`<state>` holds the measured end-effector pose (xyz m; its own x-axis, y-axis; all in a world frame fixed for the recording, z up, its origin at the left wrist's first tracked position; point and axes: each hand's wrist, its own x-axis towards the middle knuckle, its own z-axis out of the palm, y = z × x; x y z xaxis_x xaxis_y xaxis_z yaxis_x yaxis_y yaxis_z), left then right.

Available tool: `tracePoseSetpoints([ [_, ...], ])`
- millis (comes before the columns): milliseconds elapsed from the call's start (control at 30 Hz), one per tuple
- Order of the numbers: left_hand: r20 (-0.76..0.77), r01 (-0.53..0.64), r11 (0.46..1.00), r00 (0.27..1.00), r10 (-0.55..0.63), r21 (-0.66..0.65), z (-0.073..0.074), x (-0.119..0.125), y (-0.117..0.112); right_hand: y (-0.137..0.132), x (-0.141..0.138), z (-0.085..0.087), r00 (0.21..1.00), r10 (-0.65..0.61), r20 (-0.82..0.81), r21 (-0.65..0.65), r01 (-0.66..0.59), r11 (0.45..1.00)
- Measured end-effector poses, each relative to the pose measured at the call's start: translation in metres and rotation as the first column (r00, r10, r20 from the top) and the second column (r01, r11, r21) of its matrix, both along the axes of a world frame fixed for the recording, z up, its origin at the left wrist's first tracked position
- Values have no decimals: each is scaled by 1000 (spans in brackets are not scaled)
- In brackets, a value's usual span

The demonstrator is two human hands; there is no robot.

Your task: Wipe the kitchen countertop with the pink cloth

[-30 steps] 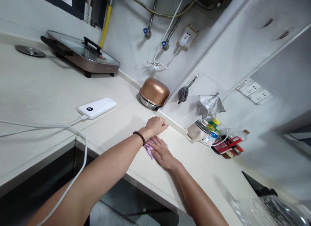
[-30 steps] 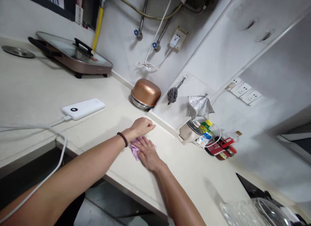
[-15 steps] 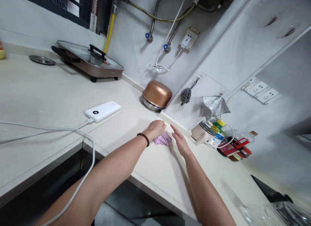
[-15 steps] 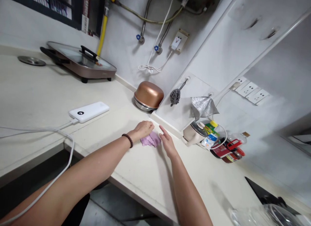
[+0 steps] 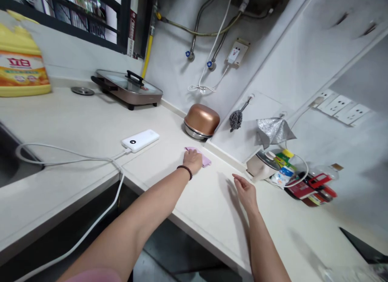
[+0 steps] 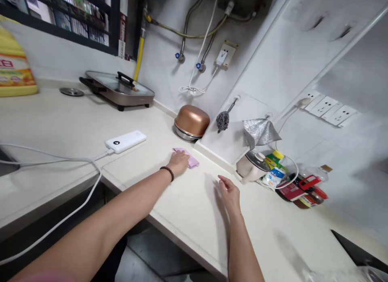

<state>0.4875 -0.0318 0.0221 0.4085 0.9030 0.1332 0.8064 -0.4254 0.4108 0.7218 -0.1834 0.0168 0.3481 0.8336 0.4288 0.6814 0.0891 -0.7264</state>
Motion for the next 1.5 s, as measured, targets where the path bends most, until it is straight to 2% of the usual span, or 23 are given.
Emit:
tracePoseSetpoints([
  [133,-28,-282,959,959,281,-20,7,-18,14,-1,-7,0,998,39,-43,-35,-40,999],
  [233,-12,-324,946,946,324,4,9,-21,16,-1,-14,1,996,71,-62,-57,-75,996],
  [300,2,-246,969,969,246,22,8,-16,12,0,-17,2,994,90,-66,-63,-94,994],
  [367,10,-92,995,996,91,29,6,-6,4,1,-18,2,993,103,-65,-56,-106,993],
  [433,12,61,998,998,-62,33,1,6,-8,3,-18,1,992,109,-62,-50,-112,992],
  [500,10,156,986,988,-157,67,-4,19,-19,5,-16,-1,992,111,-59,-53,-114,992],
  [600,-31,239,963,971,-237,125,-13,31,-28,6,-11,-7,992,107,-63,-70,-111,991],
  [667,-64,199,972,979,-193,126,-16,31,-24,6,-7,-10,992,108,-63,-81,-113,990],
  [800,-87,26,996,996,-18,89,-16,10,-2,5,-1,-14,990,127,-59,-108,-133,985],
  [1033,-158,-195,980,968,197,24,-5,-66,49,5,-4,-11,988,143,-65,-87,-148,985],
  [1167,-194,-256,966,947,256,26,-1,-86,64,7,-12,-6,988,142,-55,-66,-145,987],
  [1300,-210,-184,983,960,186,28,0,-68,62,12,-23,0,985,164,-48,-49,-167,985],
  [1400,-197,-27,999,980,35,41,-1,-31,48,14,-26,2,983,180,-44,-55,-182,982],
  [1500,-168,152,987,976,-141,57,-3,15,24,14,-23,0,986,164,-39,-73,-167,983],
])
